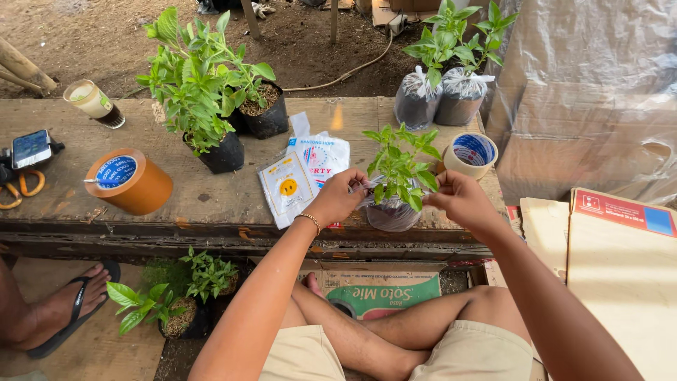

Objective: The person wraps small potted plants in clear plastic bags. They pick up a plant, slide a plastic bag over the pot, and gather the bag at the top to secure it. The person repeats this process for several plants, placing each wrapped plant on the wooden table.

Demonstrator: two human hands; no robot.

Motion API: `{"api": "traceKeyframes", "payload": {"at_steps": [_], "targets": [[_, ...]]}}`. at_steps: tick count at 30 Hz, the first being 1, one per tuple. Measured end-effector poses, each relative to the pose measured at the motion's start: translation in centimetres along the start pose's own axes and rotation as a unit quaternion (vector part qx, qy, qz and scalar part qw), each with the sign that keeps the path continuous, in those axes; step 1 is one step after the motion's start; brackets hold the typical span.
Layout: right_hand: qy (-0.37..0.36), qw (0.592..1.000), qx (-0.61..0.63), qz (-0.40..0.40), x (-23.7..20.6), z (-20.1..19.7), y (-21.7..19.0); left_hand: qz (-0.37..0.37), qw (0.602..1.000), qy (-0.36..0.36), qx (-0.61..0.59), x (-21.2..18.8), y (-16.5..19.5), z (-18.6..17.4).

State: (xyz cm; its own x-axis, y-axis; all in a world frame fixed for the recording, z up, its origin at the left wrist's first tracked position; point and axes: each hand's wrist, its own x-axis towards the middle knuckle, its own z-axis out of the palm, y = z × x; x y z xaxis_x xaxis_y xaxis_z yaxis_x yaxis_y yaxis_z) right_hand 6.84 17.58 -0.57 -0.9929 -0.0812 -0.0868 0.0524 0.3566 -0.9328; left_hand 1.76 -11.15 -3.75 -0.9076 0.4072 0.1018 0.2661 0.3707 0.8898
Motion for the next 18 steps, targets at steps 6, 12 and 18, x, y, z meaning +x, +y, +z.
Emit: {"api": "traceKeyframes", "payload": {"at_steps": [6, 12, 18], "targets": [[-0.038, 0.978, 0.080, 0.186, 2.8, -0.5, -1.6, -0.014, 1.000, 0.001, 0.010, 0.2, 1.3, -0.2], [-0.013, 0.992, -0.080, 0.096, 2.1, 1.0, -2.1, -0.050, 0.998, 0.001, 0.036, 0.1, 1.4, -0.9], [-0.023, 0.968, -0.245, -0.045, 1.3, -0.2, -2.7, -0.026, 1.000, 0.010, 0.013, 1.2, 1.7, -1.1]]}}
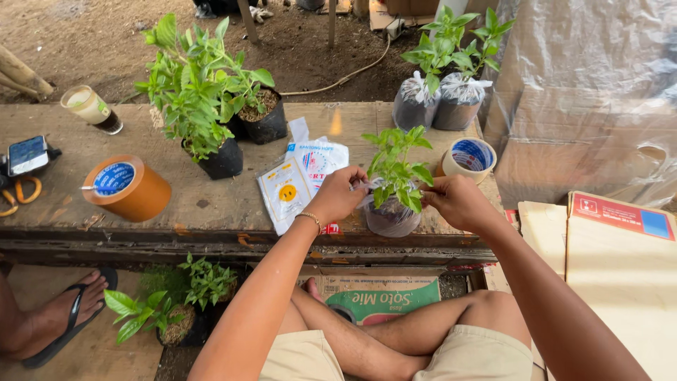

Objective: The person wraps small potted plants in clear plastic bags. They pick up a plant, slide a plastic bag over the pot, and gather the bag at the top to secure it. The person repeats this process for several plants, placing each wrapped plant on the wooden table.

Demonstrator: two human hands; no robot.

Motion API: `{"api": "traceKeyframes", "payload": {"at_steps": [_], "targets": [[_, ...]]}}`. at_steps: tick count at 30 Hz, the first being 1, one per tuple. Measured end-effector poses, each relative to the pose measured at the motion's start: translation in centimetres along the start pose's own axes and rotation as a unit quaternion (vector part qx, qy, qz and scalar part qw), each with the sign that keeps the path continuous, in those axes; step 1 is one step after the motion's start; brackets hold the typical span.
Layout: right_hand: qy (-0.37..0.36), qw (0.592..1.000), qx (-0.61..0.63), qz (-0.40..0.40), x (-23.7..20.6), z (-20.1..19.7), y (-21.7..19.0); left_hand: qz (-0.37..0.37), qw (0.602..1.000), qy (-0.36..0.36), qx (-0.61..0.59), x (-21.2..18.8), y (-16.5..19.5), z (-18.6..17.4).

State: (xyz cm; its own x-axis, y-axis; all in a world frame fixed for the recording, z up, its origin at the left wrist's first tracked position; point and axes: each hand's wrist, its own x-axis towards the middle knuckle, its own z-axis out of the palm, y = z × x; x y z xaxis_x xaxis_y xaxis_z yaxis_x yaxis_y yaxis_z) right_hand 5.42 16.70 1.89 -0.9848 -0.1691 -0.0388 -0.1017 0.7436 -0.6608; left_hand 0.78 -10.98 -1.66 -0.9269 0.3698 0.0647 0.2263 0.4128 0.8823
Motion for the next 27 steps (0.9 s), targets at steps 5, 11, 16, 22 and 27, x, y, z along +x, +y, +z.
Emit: {"api": "traceKeyframes", "payload": {"at_steps": [5, 11, 16, 22, 27], "targets": [[-0.027, 0.999, 0.018, -0.037, 0.8, -0.5, 0.0, 0.044, 0.999, 0.006, 0.029, -0.7, 0.4, -0.1], [0.132, 0.989, 0.014, -0.067, 0.7, 2.2, -1.4, 0.042, 0.999, 0.020, 0.015, -0.8, -0.2, 0.3], [0.160, 0.982, -0.078, -0.056, 0.6, 2.5, -2.5, 0.059, 0.997, 0.021, 0.044, 0.1, -0.8, -0.3], [0.069, 0.995, 0.061, -0.047, 1.8, 1.2, -0.8, 0.070, 0.992, 0.003, 0.104, 0.6, -0.9, -1.3], [-0.067, 0.949, 0.298, -0.078, 2.0, 0.5, 2.3, 0.068, 0.992, 0.005, 0.103, 0.4, -0.7, -1.1]]}}
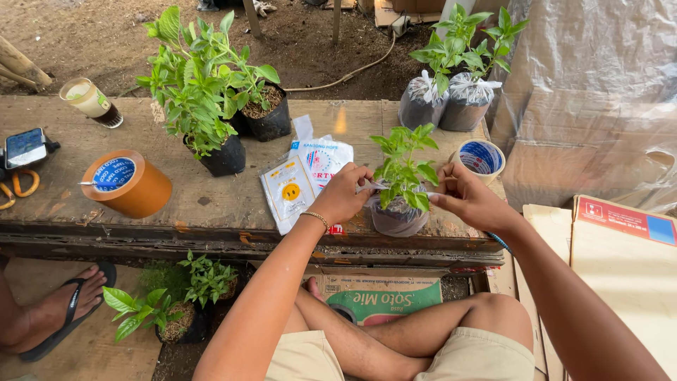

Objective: The person wraps small potted plants in clear plastic bags. They pick up a plant, slide a plastic bag over the pot, and gather the bag at the top to secure it. The person repeats this process for several plants, placing each wrapped plant on the wooden table.

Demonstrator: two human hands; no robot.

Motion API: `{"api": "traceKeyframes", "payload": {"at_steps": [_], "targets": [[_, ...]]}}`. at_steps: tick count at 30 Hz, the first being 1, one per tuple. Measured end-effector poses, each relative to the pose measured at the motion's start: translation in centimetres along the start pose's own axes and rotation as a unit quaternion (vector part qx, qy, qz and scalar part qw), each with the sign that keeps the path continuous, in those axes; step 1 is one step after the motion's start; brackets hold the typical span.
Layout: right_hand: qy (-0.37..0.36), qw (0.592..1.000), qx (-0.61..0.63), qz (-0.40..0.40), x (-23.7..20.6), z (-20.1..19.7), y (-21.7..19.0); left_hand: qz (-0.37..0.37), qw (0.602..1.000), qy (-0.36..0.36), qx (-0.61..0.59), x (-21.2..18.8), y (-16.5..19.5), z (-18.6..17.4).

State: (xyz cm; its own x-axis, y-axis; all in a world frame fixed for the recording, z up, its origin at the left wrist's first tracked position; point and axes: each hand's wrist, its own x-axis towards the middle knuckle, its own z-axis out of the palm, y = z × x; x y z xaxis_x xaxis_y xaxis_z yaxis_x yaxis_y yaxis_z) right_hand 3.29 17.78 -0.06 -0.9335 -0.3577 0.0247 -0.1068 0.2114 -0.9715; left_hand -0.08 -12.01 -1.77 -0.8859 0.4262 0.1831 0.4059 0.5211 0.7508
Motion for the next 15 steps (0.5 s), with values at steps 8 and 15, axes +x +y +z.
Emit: {"api": "traceKeyframes", "payload": {"at_steps": [8, 15], "targets": [[0.051, 0.983, -0.176, 0.009, -2.1, 0.1, 1.4, -0.001, 1.000, 0.001, -0.002, -0.3, 0.5, 0.1], [0.149, 0.921, -0.312, -0.180, -3.9, 2.2, 0.5, -0.003, 1.000, 0.006, -0.003, -0.4, 0.5, 0.7]]}}
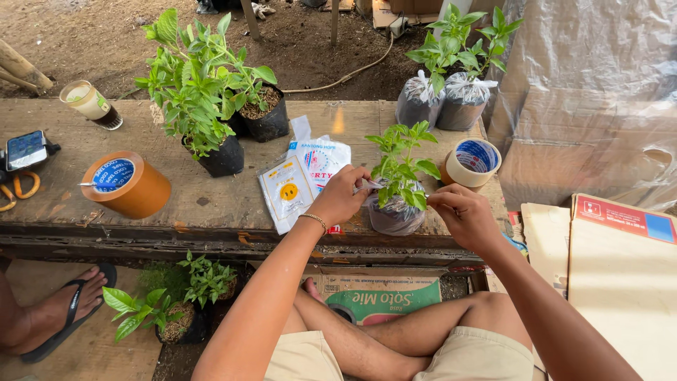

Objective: The person wraps small potted plants in clear plastic bags. They pick up a plant, slide a plastic bag over the pot, and gather the bag at the top to secure it. The person repeats this process for several plants, placing each wrapped plant on the wooden table.

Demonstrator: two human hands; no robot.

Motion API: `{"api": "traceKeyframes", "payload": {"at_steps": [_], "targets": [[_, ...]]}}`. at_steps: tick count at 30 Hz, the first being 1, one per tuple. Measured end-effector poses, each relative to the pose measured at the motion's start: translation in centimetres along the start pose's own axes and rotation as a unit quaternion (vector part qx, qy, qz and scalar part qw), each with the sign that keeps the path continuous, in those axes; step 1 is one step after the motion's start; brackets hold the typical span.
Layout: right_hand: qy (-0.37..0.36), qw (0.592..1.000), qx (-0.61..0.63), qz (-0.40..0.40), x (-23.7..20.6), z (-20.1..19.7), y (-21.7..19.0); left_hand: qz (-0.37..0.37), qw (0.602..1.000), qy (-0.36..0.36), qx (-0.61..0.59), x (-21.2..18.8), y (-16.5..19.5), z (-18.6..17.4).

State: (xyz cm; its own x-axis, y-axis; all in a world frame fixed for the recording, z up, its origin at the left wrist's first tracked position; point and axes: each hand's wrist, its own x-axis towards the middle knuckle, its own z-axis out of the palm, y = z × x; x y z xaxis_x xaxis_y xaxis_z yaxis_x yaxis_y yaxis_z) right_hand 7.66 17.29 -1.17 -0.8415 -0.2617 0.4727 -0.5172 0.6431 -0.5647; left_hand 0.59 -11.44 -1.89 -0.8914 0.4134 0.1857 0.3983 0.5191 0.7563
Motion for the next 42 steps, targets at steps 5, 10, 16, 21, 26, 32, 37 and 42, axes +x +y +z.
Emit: {"api": "traceKeyframes", "payload": {"at_steps": [5, 10, 16, 21, 26, 32, 37, 42], "targets": [[0.009, 0.993, -0.085, -0.083, 0.7, -0.9, -1.6, -0.023, 0.999, -0.001, -0.025, 0.0, 0.1, 0.5], [-0.084, 0.959, -0.236, -0.136, 2.5, -2.4, -3.2, -0.022, 0.999, 0.010, -0.025, 0.0, -0.1, 0.6], [-0.101, 0.944, -0.266, -0.167, 3.5, -2.5, -3.9, -0.027, 1.000, 0.002, -0.010, 0.1, -0.6, 0.2], [-0.095, 0.930, -0.281, -0.215, 3.2, -2.2, -2.5, -0.016, 0.999, 0.003, -0.029, 0.3, -0.7, 0.4], [-0.169, 0.870, -0.370, -0.278, 3.8, -2.3, -1.3, -0.001, 0.999, 0.009, -0.037, 0.4, -0.9, 0.4], [-0.167, 0.787, -0.477, -0.354, 5.3, -2.3, -1.5, 0.013, 1.000, 0.001, 0.003, 0.6, 0.3, -0.2], [-0.071, 0.769, -0.443, -0.456, 6.7, -2.7, -1.9, -0.023, 0.999, -0.012, 0.025, -0.1, 1.4, -1.0], [-0.073, 0.786, -0.398, -0.467, 6.8, -3.1, -2.3, -0.037, 0.999, -0.012, 0.002, -0.1, 0.8, -0.8]]}}
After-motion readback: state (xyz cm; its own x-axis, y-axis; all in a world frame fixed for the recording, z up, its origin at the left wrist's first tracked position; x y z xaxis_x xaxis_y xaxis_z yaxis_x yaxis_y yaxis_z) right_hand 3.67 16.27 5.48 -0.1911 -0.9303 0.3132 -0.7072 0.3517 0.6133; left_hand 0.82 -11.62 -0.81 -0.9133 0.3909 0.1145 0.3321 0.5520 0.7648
